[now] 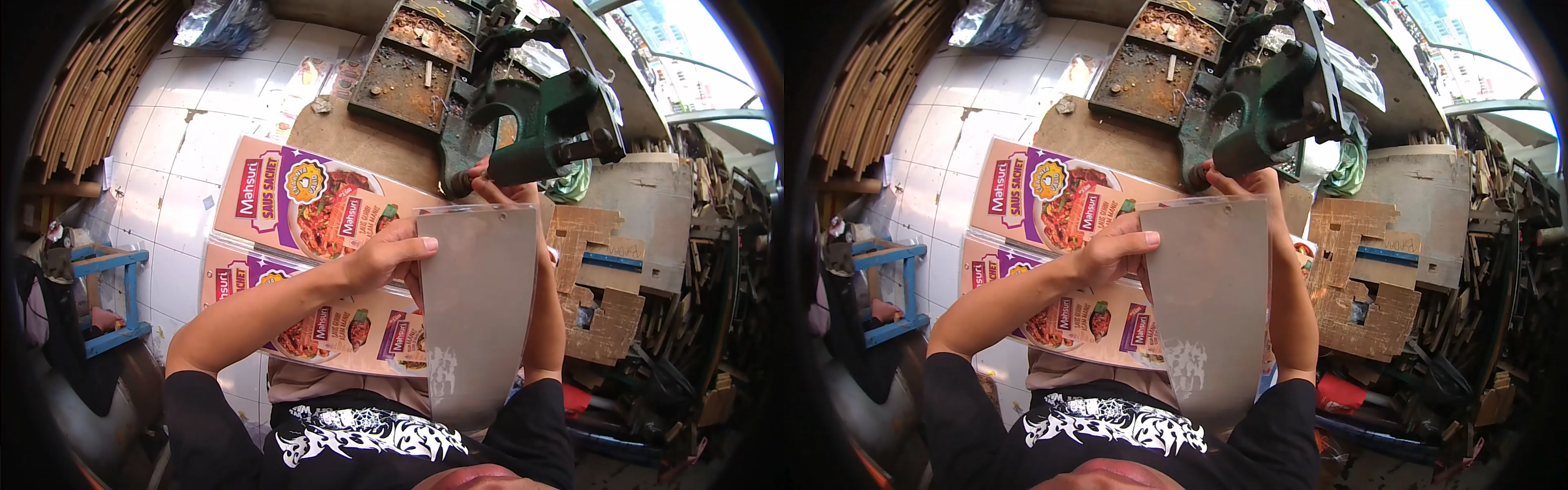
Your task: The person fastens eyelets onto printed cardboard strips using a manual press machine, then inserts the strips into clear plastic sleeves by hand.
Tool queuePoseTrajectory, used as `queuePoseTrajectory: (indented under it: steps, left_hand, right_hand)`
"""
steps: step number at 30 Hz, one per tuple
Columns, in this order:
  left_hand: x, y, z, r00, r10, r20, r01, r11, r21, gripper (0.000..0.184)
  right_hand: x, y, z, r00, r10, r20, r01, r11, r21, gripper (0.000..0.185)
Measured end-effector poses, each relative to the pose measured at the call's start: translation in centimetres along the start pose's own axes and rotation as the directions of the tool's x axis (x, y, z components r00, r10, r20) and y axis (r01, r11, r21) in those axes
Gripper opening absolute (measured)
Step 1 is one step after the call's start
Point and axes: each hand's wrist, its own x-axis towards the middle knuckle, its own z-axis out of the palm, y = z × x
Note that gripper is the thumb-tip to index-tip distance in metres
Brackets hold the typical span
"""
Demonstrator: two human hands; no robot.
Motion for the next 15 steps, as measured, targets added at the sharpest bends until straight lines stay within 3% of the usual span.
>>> queuePoseTrajectory:
  steps: [4, 6, 10, 12, 13, 15]
  left_hand:
    - [0.1, 0.0, -0.1, 1.0, 0.0, -0.006, 0.0, 1.0, 0.005, 0.06]
    - [0.1, 0.0, 0.0, 1.0, 0.004, -0.003, -0.004, 1.0, 0.017, 0.061]
    - [0.5, -0.2, -0.2, 0.997, 0.057, -0.052, -0.054, 0.998, 0.045, 0.057]
    - [0.6, -0.4, -0.2, 0.994, 0.082, -0.066, -0.078, 0.996, 0.053, 0.052]
    - [0.6, -0.4, -0.2, 0.993, 0.077, -0.094, -0.071, 0.996, 0.057, 0.051]
    - [0.9, -0.6, -0.1, 0.992, 0.06, -0.114, -0.052, 0.996, 0.066, 0.05]
  right_hand:
    - [-0.7, -0.1, -0.1, 0.997, 0.013, -0.079, -0.016, 0.999, -0.038, 0.015]
    - [-2.0, 0.5, -2.0, 0.983, 0.151, -0.104, -0.143, 0.986, 0.086, 0.024]
    - [-7.5, -1.4, -2.9, 0.981, 0.162, -0.106, -0.123, 0.944, 0.305, 0.04]
    - [-11.4, -0.4, -4.7, 0.98, 0.166, 0.105, -0.186, 0.957, 0.223, 0.054]
    - [-12.7, -1.1, -4.0, 0.983, 0.111, 0.147, -0.129, 0.985, 0.118, 0.062]
    - [-14.7, -2.1, -0.7, 0.997, 0.053, -0.054, -0.053, 0.999, -0.01, 0.066]
